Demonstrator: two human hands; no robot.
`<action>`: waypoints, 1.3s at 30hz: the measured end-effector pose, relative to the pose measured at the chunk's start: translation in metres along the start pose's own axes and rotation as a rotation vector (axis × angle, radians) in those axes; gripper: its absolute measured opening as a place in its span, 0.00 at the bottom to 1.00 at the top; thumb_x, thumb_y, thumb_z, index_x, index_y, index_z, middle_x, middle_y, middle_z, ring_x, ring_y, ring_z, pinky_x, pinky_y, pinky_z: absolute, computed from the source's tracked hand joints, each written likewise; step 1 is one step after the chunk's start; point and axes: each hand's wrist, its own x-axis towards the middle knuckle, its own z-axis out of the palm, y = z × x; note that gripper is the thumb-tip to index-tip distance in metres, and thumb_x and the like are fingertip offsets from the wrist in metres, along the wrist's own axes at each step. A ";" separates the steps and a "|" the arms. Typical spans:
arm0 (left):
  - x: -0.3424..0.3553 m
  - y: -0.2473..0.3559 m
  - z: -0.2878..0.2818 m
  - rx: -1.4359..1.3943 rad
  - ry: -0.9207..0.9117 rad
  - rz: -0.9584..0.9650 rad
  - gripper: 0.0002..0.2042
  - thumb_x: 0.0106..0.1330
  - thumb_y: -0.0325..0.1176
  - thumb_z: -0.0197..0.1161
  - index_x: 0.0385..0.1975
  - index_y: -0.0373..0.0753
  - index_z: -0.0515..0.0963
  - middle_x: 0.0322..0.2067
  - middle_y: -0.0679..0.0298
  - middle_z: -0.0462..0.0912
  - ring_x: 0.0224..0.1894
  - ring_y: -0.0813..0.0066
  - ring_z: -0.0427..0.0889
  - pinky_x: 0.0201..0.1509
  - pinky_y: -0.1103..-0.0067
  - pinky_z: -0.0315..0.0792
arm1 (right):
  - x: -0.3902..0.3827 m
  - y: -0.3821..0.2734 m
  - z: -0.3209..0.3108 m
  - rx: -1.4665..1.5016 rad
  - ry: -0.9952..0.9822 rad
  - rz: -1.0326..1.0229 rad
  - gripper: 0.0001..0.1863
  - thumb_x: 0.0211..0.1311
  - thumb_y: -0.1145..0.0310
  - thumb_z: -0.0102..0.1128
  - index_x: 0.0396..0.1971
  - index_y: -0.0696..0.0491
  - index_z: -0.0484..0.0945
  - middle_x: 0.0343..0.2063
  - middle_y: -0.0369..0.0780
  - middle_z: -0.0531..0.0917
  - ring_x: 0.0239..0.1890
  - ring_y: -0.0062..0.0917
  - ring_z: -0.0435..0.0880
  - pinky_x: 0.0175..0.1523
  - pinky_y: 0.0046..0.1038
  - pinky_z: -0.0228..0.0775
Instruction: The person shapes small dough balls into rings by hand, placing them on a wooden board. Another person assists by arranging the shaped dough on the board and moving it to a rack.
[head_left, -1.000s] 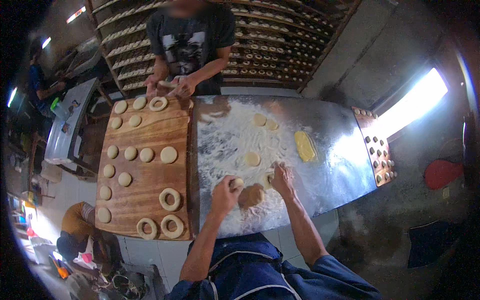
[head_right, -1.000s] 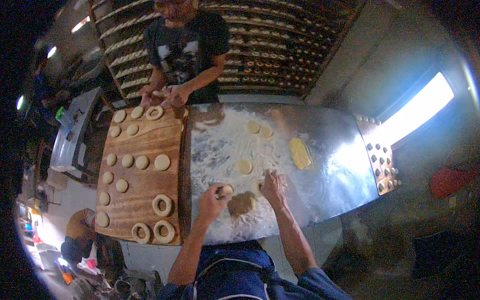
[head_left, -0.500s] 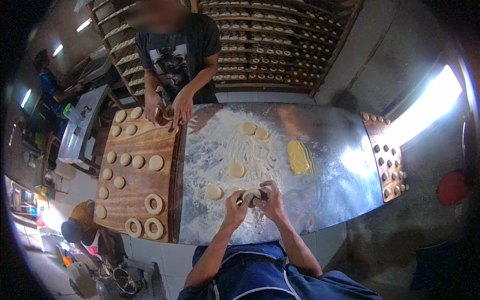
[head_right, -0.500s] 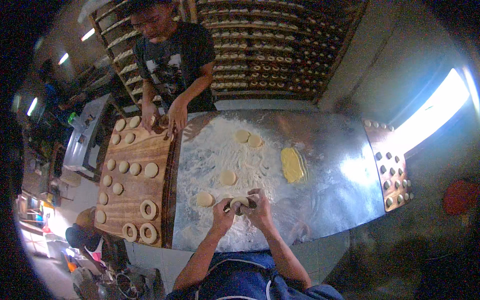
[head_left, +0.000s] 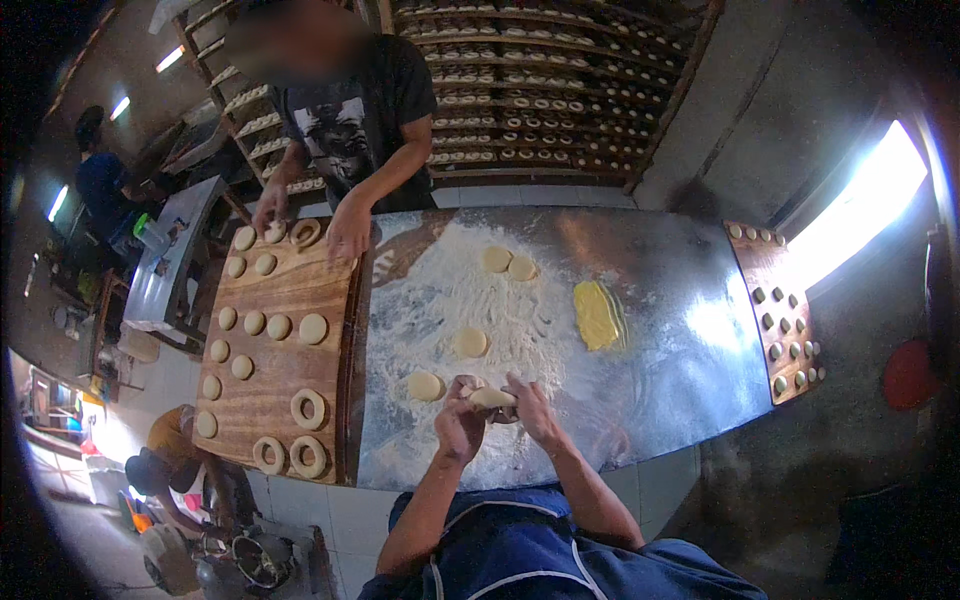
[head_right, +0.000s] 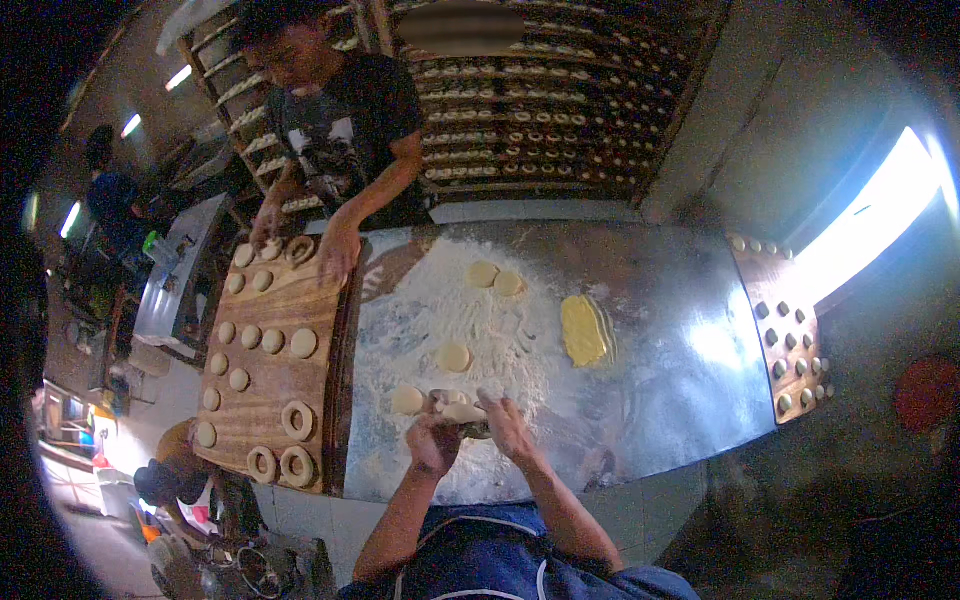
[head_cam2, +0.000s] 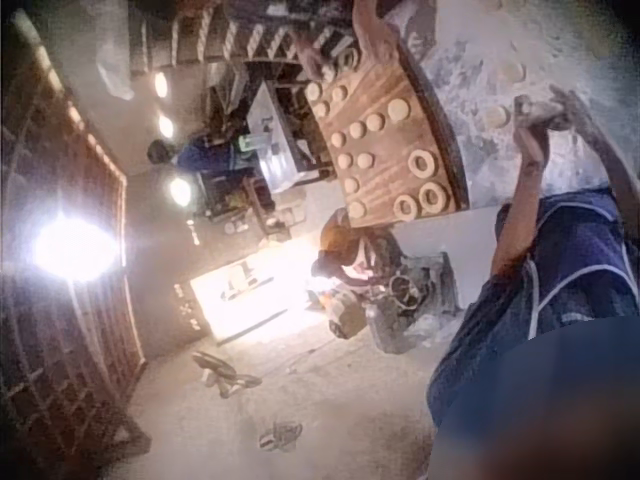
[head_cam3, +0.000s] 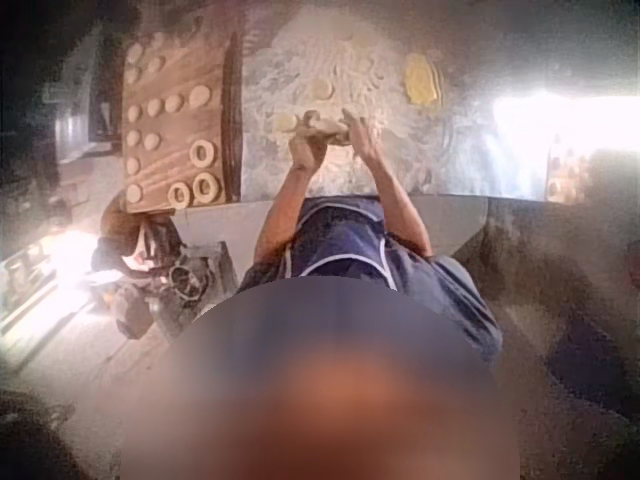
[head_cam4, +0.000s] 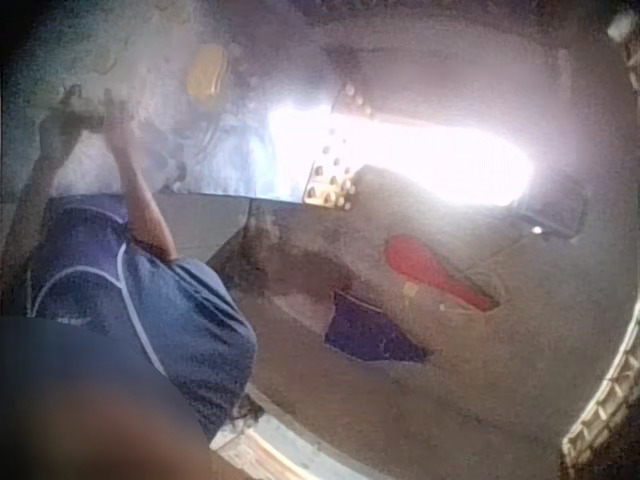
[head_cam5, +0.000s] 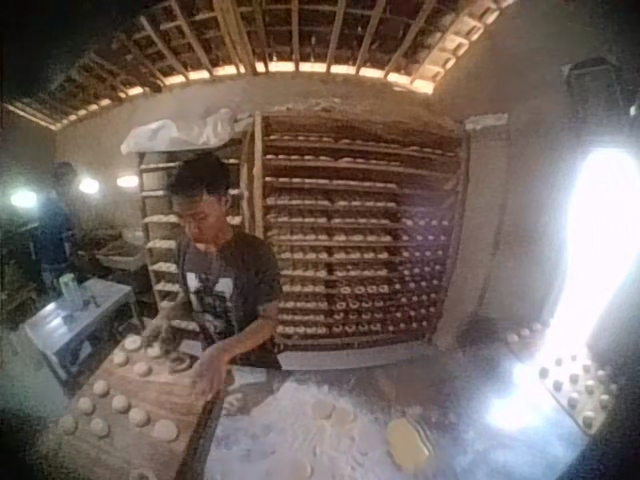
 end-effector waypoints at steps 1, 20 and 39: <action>0.005 -0.004 0.001 0.191 0.081 0.016 0.12 0.65 0.38 0.53 0.43 0.41 0.66 0.39 0.61 0.74 0.44 0.69 0.77 0.50 0.70 0.74 | 0.011 0.025 -0.001 0.141 0.059 0.021 0.29 0.70 0.46 0.41 0.25 0.57 0.80 0.18 0.40 0.79 0.24 0.27 0.77 0.30 0.24 0.65; -0.028 0.079 -0.082 0.564 0.282 0.367 0.22 0.68 0.52 0.49 0.32 0.35 0.70 0.23 0.58 0.73 0.20 0.62 0.72 0.25 0.67 0.68 | -0.015 0.030 0.140 -0.314 0.069 -0.501 0.34 0.70 0.39 0.39 0.43 0.59 0.77 0.31 0.46 0.80 0.38 0.31 0.80 0.45 0.32 0.72; -0.094 0.243 -0.117 1.091 0.250 0.486 0.14 0.62 0.41 0.55 0.21 0.39 0.66 0.20 0.62 0.68 0.25 0.63 0.71 0.33 0.66 0.66 | 0.004 -0.004 0.272 -0.764 -0.426 -1.129 0.28 0.73 0.48 0.34 0.35 0.57 0.78 0.28 0.46 0.77 0.24 0.38 0.75 0.29 0.39 0.66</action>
